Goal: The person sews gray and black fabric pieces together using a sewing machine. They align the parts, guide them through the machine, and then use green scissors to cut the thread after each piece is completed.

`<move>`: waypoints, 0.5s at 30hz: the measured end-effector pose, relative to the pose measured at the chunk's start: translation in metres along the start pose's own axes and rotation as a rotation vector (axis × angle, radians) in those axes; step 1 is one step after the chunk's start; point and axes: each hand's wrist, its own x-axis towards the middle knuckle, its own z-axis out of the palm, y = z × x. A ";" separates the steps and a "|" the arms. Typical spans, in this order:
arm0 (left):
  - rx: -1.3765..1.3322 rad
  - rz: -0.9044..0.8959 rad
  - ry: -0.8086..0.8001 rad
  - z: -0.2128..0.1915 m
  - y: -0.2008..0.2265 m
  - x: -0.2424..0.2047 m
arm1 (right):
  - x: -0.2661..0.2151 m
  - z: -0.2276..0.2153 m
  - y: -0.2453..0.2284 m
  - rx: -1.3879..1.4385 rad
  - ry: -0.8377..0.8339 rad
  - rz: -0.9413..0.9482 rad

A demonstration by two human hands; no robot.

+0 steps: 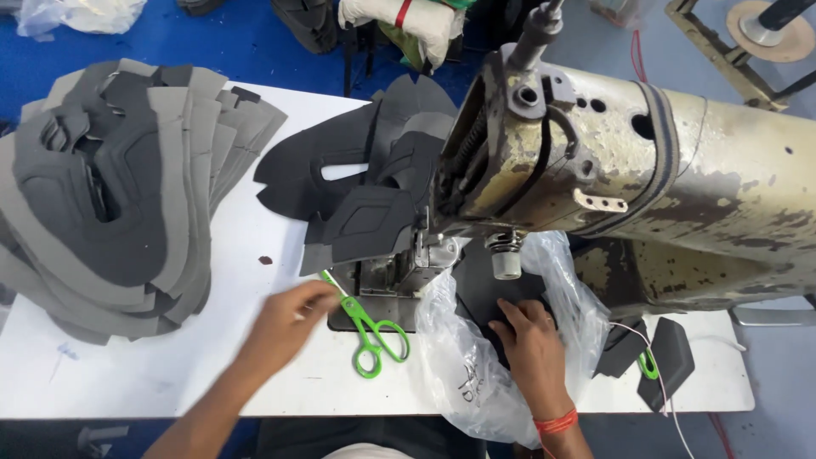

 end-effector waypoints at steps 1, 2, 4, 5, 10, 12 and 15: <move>0.197 0.116 0.181 -0.016 -0.004 -0.009 | -0.001 0.003 0.003 -0.072 0.034 -0.115; 0.199 0.116 0.190 -0.041 -0.008 -0.014 | 0.001 0.003 0.003 -0.068 0.034 -0.123; 0.395 0.320 0.629 -0.092 -0.017 -0.025 | 0.003 0.001 0.001 -0.096 0.022 -0.121; 0.397 0.320 0.640 -0.115 -0.016 -0.030 | 0.004 0.000 0.001 -0.092 0.023 -0.132; 1.018 0.222 1.172 -0.215 -0.058 -0.034 | 0.005 0.004 -0.006 -0.298 0.123 -0.155; 0.932 -0.086 1.037 -0.235 -0.072 -0.020 | -0.005 0.012 0.015 -0.186 0.171 -0.092; 0.778 -0.431 0.855 -0.243 -0.072 -0.013 | -0.015 0.009 0.028 0.060 0.273 0.008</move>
